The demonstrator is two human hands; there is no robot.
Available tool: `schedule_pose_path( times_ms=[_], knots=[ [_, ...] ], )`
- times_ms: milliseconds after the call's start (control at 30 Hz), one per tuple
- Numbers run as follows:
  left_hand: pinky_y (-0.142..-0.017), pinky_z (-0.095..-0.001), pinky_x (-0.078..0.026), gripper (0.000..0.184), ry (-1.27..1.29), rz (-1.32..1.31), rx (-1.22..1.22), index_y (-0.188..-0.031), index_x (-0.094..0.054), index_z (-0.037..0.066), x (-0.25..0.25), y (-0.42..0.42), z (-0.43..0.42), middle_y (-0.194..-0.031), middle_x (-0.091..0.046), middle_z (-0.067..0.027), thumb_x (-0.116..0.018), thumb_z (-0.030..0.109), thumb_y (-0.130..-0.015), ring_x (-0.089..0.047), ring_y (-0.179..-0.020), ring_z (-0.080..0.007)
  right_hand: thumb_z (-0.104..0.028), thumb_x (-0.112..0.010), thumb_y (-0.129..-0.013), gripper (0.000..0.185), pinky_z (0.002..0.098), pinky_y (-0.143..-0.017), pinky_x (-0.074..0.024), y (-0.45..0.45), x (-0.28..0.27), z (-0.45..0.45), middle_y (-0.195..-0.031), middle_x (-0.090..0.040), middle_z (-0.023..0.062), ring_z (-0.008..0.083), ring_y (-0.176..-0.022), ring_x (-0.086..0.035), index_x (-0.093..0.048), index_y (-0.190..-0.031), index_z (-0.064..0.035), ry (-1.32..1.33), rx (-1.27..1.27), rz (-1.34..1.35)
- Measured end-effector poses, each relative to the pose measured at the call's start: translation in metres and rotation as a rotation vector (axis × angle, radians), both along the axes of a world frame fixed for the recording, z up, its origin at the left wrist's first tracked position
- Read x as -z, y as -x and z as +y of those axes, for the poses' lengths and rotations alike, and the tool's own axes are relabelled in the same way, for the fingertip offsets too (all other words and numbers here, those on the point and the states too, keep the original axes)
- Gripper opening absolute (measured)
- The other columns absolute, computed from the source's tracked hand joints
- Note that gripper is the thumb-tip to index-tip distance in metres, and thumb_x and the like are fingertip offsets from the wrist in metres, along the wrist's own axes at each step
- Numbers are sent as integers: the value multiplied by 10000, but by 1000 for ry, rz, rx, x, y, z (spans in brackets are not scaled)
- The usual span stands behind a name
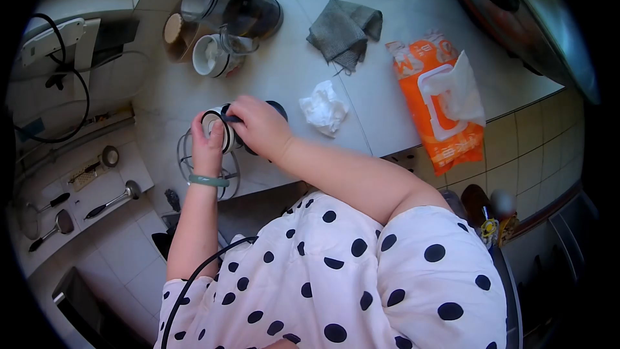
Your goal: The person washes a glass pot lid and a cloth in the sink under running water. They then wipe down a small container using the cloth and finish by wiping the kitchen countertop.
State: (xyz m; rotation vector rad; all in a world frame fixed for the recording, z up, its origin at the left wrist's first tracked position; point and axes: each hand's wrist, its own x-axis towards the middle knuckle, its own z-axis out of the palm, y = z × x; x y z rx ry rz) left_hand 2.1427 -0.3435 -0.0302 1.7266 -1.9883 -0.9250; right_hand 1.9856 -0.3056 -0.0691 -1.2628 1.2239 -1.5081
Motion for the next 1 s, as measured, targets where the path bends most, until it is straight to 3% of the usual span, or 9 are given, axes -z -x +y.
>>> schedule_pose_path(
  times_ms=[300, 467, 667, 1000],
  knots=[
    [-905, -334, -356, 545, 38, 9, -26, -1142, -425, -2, 5, -2, -1, -1097, -504, -163, -614, 376, -797, -476, -1030, -264, -51, -603, -705, 142, 367, -697, -428, -3, 5, 21, -816, -535, 135, 317, -785, -517, -541, -822, -3, 19, -17, 22],
    [-898, -331, -361, 540, 27, 20, -31, -1140, -427, 0, 4, -2, -2, -1093, -506, -159, -617, 371, -796, -480, -1021, -255, -47, -576, -711, 157, 388, -735, -434, -9, 7, 13, -822, -552, 154, 334, -822, -527, -549, -855, 10, 7, 46, -64],
    [-889, -306, -363, 513, 35, 4, -16, -1151, -413, 11, 4, -2, -1, -1077, -507, -125, -589, 366, -825, -475, -1001, -209, -64, -581, -752, 332, 354, -800, -428, -17, 8, 45, -979, -539, 160, 325, -912, -515, -520, -1075, -14, 7, 10, 71],
    [-894, -301, -358, 521, 53, -61, -6, -1156, -410, 11, 5, -3, -2, -1085, -502, -124, -569, 389, -835, -473, -1001, -202, -22, -533, -758, 377, 374, -743, -430, -11, 5, 39, -903, -510, 147, 325, -847, -509, -486, -1132, -11, 56, -7, 110]
  ],
)
